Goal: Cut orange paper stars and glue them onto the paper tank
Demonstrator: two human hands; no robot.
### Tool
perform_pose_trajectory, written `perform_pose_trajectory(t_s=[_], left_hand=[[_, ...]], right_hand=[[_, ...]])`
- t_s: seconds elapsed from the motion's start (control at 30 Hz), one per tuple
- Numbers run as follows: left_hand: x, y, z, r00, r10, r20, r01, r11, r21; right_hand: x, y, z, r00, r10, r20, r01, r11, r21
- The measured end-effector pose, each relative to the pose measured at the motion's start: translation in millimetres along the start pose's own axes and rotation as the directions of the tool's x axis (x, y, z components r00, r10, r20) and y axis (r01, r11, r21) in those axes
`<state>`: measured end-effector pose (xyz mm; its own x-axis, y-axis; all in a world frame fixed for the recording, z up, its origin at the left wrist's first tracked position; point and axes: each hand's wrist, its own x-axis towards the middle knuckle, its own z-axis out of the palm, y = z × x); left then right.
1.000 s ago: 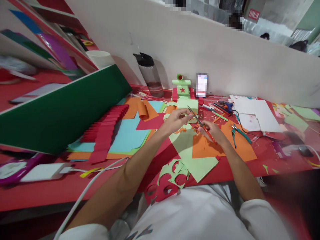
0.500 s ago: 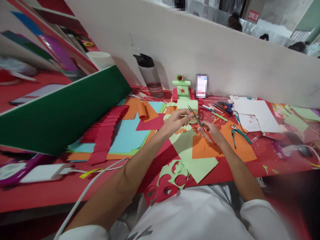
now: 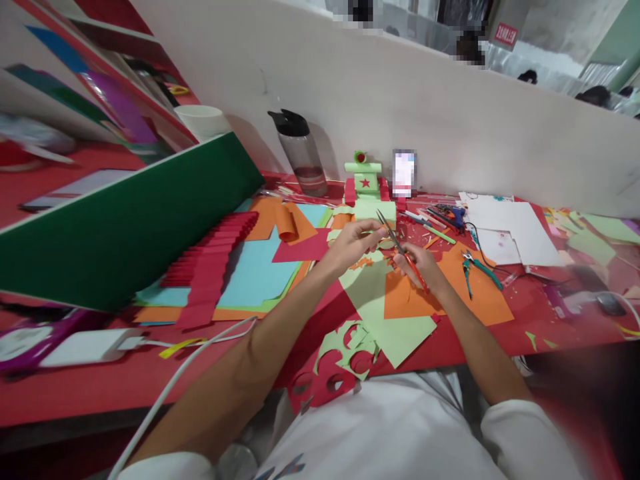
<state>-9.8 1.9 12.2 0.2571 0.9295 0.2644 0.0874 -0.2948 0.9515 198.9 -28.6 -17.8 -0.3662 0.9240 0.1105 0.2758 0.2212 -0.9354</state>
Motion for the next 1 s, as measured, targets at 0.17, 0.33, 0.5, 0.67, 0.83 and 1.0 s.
perform_pose_trajectory(t_s=[0.17,0.33,0.5,0.67,0.83,1.0], left_hand=[[0.1,-1.1,-0.5,1.0,0.013,-0.005,-0.013,1.0,0.002],[0.0,0.1,0.4,1.0,0.01,-0.009,-0.01,1.0,0.001],[-2.4,2.1,2.7,1.0,-0.02,0.015,0.019,1.0,0.023],[-4.1,-1.4,5.6,0.989,-0.03,0.143,0.018,0.996,0.086],[-3.6,-7.5,8.5,0.966,0.007,0.26,-0.065,0.975,0.214],[-2.6,-13.0,9.5,0.949,0.022,0.314,-0.113,0.955,0.275]], right_hand=[[0.2,1.0,3.7,1.0,-0.002,-0.007,0.003,0.999,0.036],[-1.2,0.2,5.0,1.0,0.011,-0.025,-0.01,0.999,0.036],[-0.6,-1.3,7.1,0.994,-0.004,-0.108,0.014,0.995,0.1],[4.7,-0.6,4.0,0.97,-0.036,-0.241,0.087,0.975,0.205],[8.6,0.4,-1.0,0.955,-0.072,-0.289,0.133,0.971,0.199],[8.3,-1.6,-0.6,0.964,-0.063,-0.257,0.112,0.978,0.178]])
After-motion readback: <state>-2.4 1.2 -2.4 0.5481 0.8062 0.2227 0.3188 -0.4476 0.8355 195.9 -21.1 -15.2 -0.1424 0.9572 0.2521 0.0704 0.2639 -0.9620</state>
